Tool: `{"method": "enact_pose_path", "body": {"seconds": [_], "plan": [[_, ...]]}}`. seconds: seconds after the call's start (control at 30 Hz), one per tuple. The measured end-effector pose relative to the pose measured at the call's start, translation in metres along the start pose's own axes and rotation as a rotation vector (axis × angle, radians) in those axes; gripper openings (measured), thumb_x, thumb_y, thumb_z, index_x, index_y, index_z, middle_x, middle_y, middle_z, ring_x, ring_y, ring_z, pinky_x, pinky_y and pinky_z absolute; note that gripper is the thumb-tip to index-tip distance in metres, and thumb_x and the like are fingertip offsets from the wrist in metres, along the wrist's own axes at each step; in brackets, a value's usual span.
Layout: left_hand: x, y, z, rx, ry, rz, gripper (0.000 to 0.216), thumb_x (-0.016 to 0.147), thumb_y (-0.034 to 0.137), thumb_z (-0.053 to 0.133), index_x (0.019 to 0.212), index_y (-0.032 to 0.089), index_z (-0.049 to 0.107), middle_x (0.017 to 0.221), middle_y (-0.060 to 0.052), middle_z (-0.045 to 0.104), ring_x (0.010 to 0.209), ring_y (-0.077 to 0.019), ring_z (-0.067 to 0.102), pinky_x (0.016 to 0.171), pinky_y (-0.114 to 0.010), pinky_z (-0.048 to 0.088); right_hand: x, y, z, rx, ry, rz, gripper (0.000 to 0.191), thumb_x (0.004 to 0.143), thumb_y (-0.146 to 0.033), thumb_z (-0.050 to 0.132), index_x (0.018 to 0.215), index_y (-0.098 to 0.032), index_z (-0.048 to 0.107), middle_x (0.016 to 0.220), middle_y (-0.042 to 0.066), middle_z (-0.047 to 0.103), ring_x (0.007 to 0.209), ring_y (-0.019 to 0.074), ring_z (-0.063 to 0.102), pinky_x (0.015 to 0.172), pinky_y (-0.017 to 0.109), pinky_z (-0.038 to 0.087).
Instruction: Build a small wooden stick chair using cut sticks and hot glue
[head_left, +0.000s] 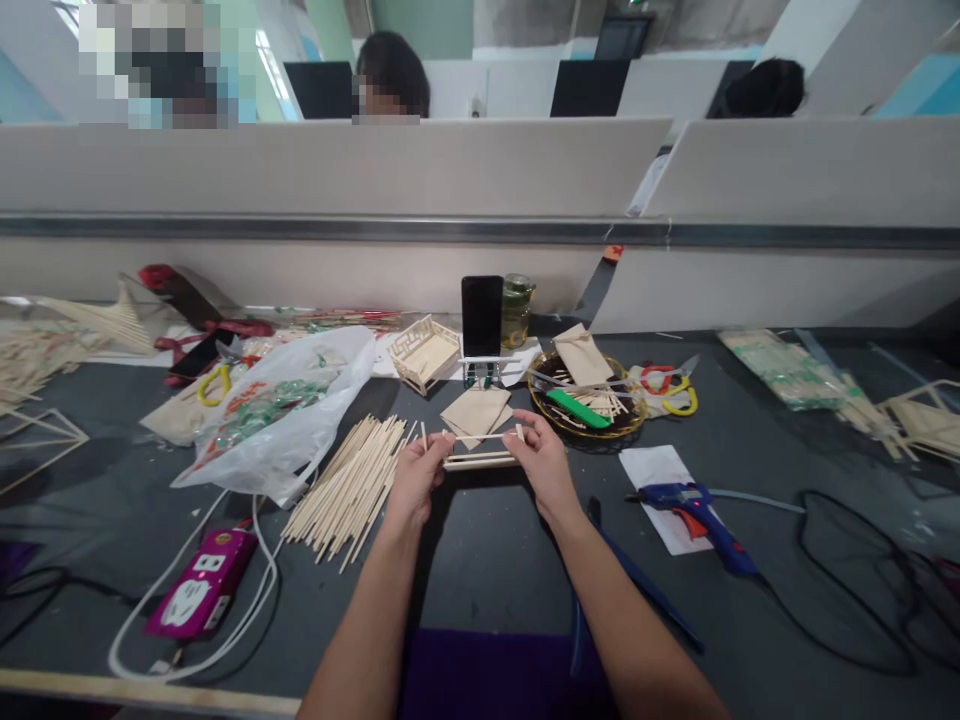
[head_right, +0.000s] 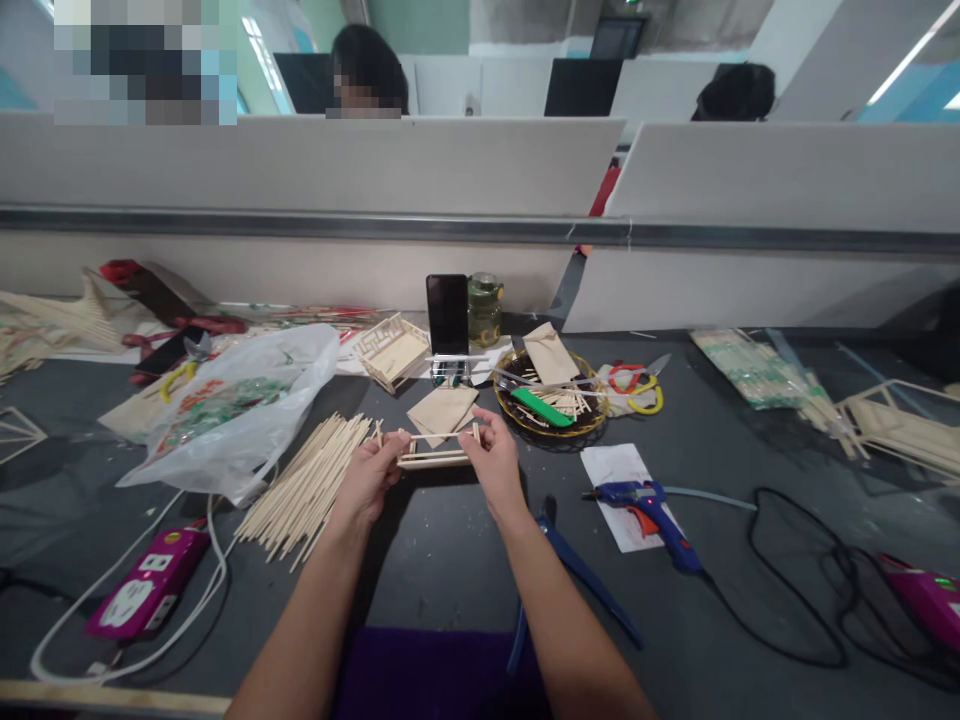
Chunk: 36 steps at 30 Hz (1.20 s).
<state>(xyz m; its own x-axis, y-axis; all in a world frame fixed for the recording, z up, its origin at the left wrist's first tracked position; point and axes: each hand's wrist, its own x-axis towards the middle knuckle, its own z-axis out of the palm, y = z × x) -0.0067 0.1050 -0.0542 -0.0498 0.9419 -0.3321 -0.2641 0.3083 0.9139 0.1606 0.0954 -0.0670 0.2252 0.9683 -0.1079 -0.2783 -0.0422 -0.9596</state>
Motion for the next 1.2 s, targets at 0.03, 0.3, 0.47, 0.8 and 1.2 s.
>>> {"method": "enact_pose_path", "body": {"seconds": [0.03, 0.3, 0.47, 0.8, 1.2], "plan": [[-0.0005, 0.0006, 0.0002, -0.004, -0.004, -0.007, 0.052, 0.051, 0.052, 0.085, 0.058, 0.017, 0.048, 0.046, 0.011, 0.032, 0.038, -0.0005, 0.02, 0.036, -0.017, 0.012, -0.0002, 0.0, 0.0006, 0.003, 0.006, -0.005, 0.045, 0.066, -0.033, 0.075, 0.106, -0.02, 0.058, 0.075, -0.002, 0.066, 0.069, 0.017, 0.061, 0.07, 0.03, 0.047], [-0.0007, 0.002, -0.0015, -0.047, -0.013, -0.035, 0.048, 0.05, 0.05, 0.088, 0.063, 0.014, 0.058, 0.046, 0.011, 0.032, 0.039, -0.0003, 0.02, 0.036, -0.014, 0.011, -0.0008, -0.0016, 0.0007, -0.014, 0.021, -0.027, 0.042, 0.067, -0.034, 0.074, 0.103, -0.021, 0.058, 0.071, -0.003, 0.065, 0.066, 0.0165, 0.06, 0.067, 0.03, 0.046], [0.0009, -0.0001, -0.0041, -0.071, -0.029, -0.044, 0.054, 0.053, 0.059, 0.083, 0.07, 0.01, 0.068, 0.051, 0.006, 0.044, 0.04, -0.0006, 0.025, 0.037, -0.014, 0.012, -0.0014, -0.0016, 0.0, -0.018, 0.026, -0.024, 0.042, 0.066, -0.034, 0.075, 0.103, -0.02, 0.059, 0.071, -0.002, 0.066, 0.067, 0.0175, 0.061, 0.068, 0.031, 0.047], [0.0008, 0.0004, -0.0059, -0.094, -0.041, -0.051, 0.051, 0.053, 0.055, 0.084, 0.07, 0.01, 0.068, 0.05, 0.006, 0.042, 0.041, -0.0011, 0.026, 0.037, -0.014, 0.013, -0.0012, -0.0012, 0.002, 0.025, 0.036, 0.004, 0.046, 0.063, -0.034, 0.075, 0.102, -0.019, 0.057, 0.071, -0.003, 0.065, 0.067, 0.0163, 0.06, 0.069, 0.03, 0.046], [-0.0015, 0.0014, -0.0021, -0.03, -0.032, -0.031, 0.048, 0.05, 0.047, 0.087, 0.059, 0.015, 0.052, 0.047, 0.011, 0.032, 0.04, -0.0005, 0.019, 0.038, -0.016, 0.009, -0.0003, 0.0004, 0.0007, 0.0, 0.021, -0.028, 0.041, 0.066, -0.035, 0.075, 0.101, -0.021, 0.058, 0.071, -0.001, 0.066, 0.065, 0.0177, 0.061, 0.065, 0.031, 0.048]]}}
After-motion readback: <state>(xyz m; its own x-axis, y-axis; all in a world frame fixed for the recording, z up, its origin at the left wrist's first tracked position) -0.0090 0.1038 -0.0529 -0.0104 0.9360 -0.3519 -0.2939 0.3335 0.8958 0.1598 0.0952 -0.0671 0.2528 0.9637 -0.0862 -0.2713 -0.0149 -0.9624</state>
